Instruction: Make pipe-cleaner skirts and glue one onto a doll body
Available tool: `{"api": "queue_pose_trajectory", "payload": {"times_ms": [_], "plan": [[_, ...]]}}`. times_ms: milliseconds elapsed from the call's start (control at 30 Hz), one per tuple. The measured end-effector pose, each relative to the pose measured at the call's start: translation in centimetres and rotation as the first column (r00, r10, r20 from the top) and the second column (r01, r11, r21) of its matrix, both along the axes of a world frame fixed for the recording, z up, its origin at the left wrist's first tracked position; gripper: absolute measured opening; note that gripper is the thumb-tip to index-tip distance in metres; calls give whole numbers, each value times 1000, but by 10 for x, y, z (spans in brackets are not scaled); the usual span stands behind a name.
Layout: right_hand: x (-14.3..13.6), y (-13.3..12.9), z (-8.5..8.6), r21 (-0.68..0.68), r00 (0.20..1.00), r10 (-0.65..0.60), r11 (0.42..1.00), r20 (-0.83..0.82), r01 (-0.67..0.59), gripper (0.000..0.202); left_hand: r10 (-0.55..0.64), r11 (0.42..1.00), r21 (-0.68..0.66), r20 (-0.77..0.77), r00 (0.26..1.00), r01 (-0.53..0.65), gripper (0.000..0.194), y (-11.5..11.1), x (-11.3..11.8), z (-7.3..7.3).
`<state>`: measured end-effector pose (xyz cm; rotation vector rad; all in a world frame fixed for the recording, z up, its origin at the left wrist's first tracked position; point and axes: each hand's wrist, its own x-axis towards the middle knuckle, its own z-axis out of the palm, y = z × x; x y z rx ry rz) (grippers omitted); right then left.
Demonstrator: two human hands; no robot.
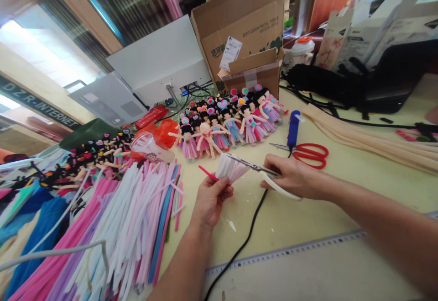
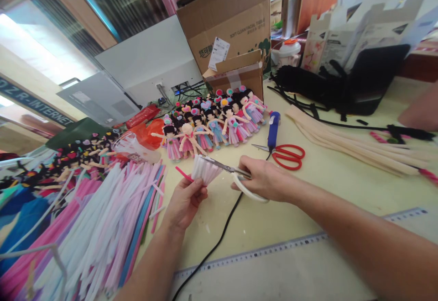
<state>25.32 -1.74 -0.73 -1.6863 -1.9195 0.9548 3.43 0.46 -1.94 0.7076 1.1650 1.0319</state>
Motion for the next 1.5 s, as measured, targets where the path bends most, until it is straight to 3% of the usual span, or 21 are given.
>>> {"api": "queue_pose_trajectory", "payload": {"times_ms": [300,633,1233,1500], "plan": [[-2,0,2,83,996,-34,996,77,27,30,4,1000,-7,20,1000,-4,36,0,0,0],[-8,-2,2,57,992,-77,996,96,72,31,11,1000,-24,11,1000,-11,30,1,-1,-2],[-6,-1,0,38,988,-17,999,155,12,32,-38,999,-16,-29,999,38,26,-1,3,-2],[-8,-4,5,56,987,-37,998,153,29,32,-42,999,-19,-24,999,41,35,-2,5,-4]]}}
